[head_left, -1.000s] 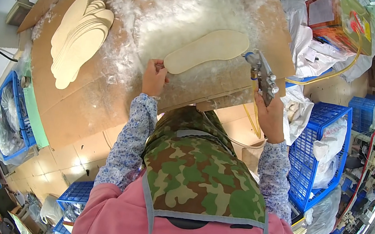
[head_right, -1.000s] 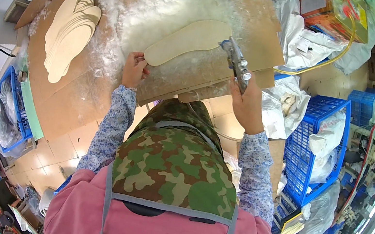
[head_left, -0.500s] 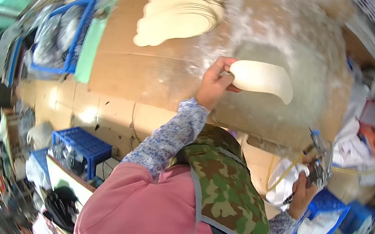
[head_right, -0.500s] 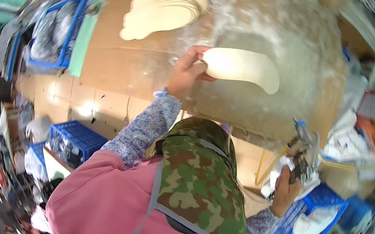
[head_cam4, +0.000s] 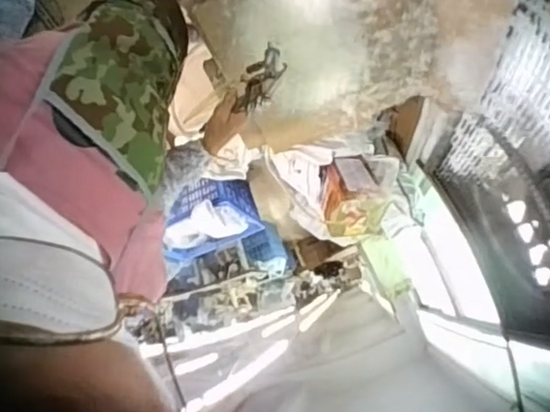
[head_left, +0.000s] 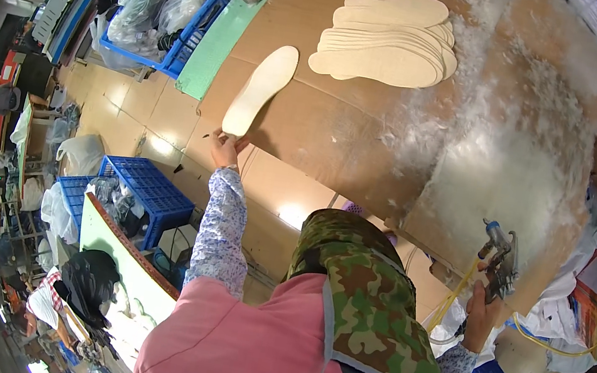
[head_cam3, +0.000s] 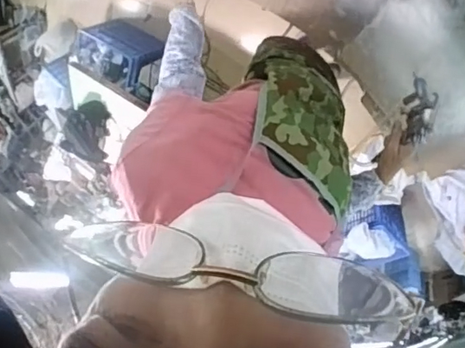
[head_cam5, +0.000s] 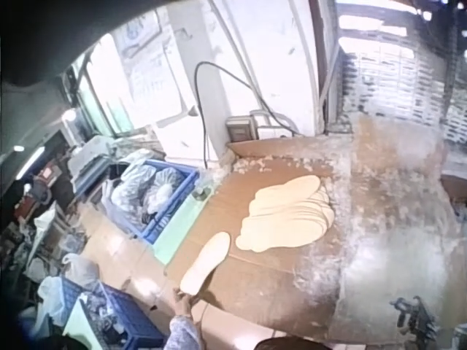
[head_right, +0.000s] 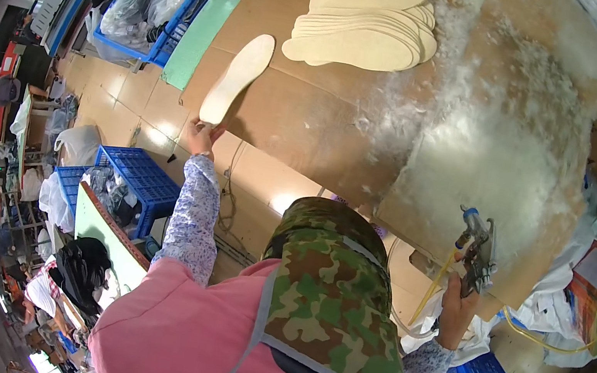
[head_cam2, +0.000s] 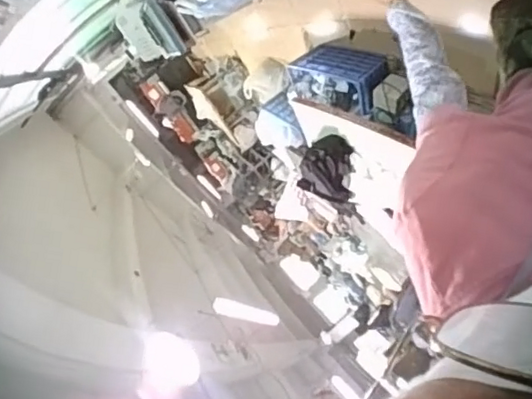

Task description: The recorder sprays adhesive onto individual shoe insoles using a pneumatic spray gun.

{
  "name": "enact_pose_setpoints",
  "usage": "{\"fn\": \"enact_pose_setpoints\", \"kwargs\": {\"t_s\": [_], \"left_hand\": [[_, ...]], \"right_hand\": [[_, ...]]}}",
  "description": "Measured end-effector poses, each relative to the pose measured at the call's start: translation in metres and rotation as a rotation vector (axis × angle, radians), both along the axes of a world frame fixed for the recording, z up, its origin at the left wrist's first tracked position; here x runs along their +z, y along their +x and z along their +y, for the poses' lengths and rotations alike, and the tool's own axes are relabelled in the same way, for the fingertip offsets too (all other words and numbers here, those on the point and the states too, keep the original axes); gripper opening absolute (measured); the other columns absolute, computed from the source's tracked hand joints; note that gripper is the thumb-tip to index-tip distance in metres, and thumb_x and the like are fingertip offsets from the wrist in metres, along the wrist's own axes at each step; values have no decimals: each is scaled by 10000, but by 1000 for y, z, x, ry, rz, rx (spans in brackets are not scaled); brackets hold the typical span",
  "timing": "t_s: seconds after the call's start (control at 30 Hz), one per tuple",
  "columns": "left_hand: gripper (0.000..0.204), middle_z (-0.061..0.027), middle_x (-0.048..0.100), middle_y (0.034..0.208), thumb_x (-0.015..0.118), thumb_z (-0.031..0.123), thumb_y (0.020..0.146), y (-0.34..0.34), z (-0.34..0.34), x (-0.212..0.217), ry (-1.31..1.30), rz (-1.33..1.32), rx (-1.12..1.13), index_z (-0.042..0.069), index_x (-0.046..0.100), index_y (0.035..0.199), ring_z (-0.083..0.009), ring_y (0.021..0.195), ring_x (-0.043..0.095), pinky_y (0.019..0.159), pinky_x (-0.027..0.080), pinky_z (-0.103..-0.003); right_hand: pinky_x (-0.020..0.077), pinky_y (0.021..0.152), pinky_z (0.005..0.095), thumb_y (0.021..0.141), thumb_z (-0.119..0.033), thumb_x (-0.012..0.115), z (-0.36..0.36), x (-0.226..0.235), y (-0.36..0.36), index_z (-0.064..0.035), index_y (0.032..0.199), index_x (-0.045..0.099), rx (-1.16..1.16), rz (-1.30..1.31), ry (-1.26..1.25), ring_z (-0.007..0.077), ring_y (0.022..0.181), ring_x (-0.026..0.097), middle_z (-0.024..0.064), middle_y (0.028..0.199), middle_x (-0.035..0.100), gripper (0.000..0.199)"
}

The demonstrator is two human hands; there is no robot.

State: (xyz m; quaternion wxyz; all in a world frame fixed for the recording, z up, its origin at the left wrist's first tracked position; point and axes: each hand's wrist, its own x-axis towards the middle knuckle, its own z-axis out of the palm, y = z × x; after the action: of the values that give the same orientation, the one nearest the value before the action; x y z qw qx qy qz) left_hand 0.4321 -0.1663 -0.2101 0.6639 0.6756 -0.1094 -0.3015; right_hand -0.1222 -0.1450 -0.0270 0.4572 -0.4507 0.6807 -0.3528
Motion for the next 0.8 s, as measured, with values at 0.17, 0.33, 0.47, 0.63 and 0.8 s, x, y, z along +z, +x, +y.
{"fn": "enact_pose_setpoints", "kwargs": {"t_s": [0.17,0.33,0.47,0.63,0.8], "left_hand": [[444,-237,517,1160,463,93,920,-8,-8,7,957,-805,-196,34,316,1335,-425,1111,527,893,462,-443],[661,-222,487,1146,572,-30,760,-46,-76,33,456,-1140,-301,39,316,1366,-405,1078,467,921,402,-437],[713,-225,435,1256,608,-4,709,-90,-177,15,183,-1160,-419,52,342,1368,-407,1196,390,992,331,-502],[768,-132,250,1496,615,239,761,-137,-270,-15,325,-1706,-591,179,270,1445,-372,1377,203,1013,211,-642],[968,-75,253,1504,648,591,711,-140,-322,-22,616,-1785,-544,214,176,1467,-338,1346,284,945,332,-655]], "right_hand": [[338,589,180,885,-24,499,-2,-13,-1,5,1214,509,13,27,64,34,687,435,13,1037,574,330],[416,899,286,875,1,507,11,-22,-5,28,1235,481,-29,49,43,163,1041,545,96,1175,570,362],[445,782,266,852,-8,548,17,-17,4,32,1175,531,-106,70,-16,128,919,557,76,1072,606,326],[297,469,244,836,-91,603,34,-4,11,-14,1070,612,-152,238,-49,38,548,368,-48,663,502,246],[403,593,353,818,-115,608,45,-4,-3,15,1039,568,-116,355,-88,224,633,486,146,729,559,259]]}}
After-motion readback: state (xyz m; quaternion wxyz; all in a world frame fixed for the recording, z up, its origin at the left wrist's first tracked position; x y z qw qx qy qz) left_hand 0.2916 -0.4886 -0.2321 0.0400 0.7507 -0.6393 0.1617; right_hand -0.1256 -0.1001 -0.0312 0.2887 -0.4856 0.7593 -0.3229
